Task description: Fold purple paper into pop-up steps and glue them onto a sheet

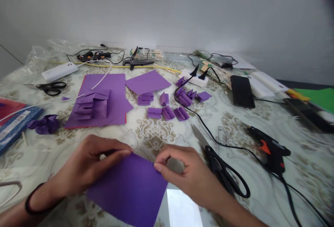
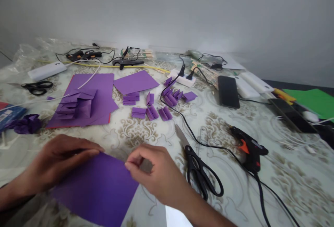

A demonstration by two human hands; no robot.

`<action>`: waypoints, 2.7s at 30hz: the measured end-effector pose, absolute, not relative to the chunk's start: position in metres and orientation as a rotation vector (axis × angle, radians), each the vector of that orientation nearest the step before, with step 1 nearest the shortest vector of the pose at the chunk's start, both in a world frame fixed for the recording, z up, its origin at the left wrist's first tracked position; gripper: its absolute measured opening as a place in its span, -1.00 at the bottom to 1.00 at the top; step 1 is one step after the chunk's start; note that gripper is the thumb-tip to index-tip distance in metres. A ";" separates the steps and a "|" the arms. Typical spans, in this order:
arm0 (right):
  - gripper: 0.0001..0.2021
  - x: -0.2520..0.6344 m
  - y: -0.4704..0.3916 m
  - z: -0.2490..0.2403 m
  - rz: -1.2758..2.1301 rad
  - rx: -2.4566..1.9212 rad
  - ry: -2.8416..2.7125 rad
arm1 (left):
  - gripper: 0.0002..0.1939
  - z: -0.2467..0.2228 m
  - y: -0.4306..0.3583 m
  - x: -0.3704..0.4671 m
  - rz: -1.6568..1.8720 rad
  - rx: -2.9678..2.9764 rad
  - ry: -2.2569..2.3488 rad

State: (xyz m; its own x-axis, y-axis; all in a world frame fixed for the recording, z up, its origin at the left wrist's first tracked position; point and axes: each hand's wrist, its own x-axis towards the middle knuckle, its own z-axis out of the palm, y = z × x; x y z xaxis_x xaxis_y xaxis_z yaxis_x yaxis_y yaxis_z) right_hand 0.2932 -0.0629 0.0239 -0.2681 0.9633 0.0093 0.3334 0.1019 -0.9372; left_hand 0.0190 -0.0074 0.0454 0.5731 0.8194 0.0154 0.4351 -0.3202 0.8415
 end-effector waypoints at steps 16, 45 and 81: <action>-0.85 0.294 -0.059 0.022 1.090 -1.329 -1.793 | -0.79 0.026 -0.021 0.038 0.675 1.869 0.962; -0.81 0.300 -0.053 0.023 0.998 -1.348 -1.823 | -0.85 0.042 0.015 0.009 0.734 2.009 1.053; -0.78 0.310 -0.061 0.029 0.836 -1.237 -1.768 | -0.25 0.032 0.002 -0.002 0.505 1.504 0.863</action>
State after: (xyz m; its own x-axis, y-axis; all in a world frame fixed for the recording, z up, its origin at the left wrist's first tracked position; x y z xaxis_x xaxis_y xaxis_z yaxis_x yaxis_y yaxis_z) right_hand 0.3098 -0.0614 0.0293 -0.1973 0.9508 0.2389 0.4190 0.3021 -0.8562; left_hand -0.0017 0.0015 0.0323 0.6222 0.7625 -0.1771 0.2185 0.0481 0.9746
